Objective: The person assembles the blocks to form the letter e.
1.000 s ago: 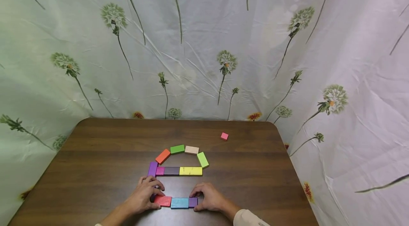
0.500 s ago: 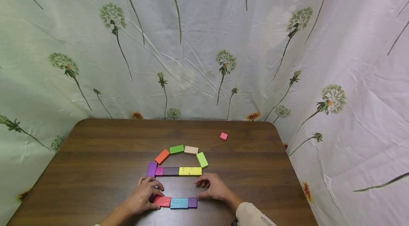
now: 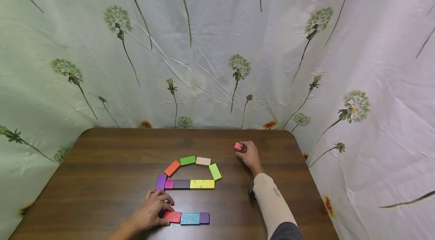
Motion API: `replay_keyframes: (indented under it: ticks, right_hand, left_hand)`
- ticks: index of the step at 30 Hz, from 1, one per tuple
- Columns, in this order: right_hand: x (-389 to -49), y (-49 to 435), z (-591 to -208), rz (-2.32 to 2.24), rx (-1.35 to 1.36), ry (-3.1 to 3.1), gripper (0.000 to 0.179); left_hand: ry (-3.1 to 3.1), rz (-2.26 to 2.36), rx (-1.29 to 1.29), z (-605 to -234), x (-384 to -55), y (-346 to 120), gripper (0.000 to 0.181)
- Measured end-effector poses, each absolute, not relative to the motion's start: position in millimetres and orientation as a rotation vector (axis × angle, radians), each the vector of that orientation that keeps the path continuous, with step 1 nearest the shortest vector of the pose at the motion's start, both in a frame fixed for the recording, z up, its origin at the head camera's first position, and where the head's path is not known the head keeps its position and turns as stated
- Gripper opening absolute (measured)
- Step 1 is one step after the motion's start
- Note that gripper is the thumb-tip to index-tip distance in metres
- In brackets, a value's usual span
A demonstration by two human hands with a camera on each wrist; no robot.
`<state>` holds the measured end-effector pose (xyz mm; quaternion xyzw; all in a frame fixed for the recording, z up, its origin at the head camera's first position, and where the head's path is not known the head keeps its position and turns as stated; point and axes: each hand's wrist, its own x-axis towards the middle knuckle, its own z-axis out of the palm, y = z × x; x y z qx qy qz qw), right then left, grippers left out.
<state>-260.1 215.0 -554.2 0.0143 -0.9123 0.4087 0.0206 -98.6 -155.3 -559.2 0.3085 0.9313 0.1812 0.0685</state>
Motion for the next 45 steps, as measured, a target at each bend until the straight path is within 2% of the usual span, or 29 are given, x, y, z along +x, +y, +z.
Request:
replay_keyframes:
  ticks: [6, 14, 18, 27, 37, 45]
  right_hand:
    - [-277, 214, -552, 1.156, 0.055, -2.939, 0.05]
    - [-276, 216, -553, 1.038, 0.012, -3.017, 0.033]
    - [-269, 218, -553, 1.04, 0.052, -3.037, 0.031]
    - [-228, 212, -550, 1.16, 0.297, -3.069, 0.029]
    - [-174, 201, -553, 1.269, 0.884, -3.099, 0.027]
    - [-143, 178, -557, 1.37, 1.063, -3.139, 0.027]
  left_hand:
    - [2.809, 0.544, 0.928, -560, -97, -154, 0.026]
    - [2.812, 0.541, 0.965, -560, -96, -150, 0.026]
    - [2.825, 0.547, 0.979, -560, -97, -150, 0.026]
    - [2.912, 0.535, 1.058, -562, -101, -156, 0.027]
    - [2.849, 0.551, 0.968, -560, -99, -158, 0.027]
    - [2.837, 0.542, 0.951, -561, -98, -156, 0.027]
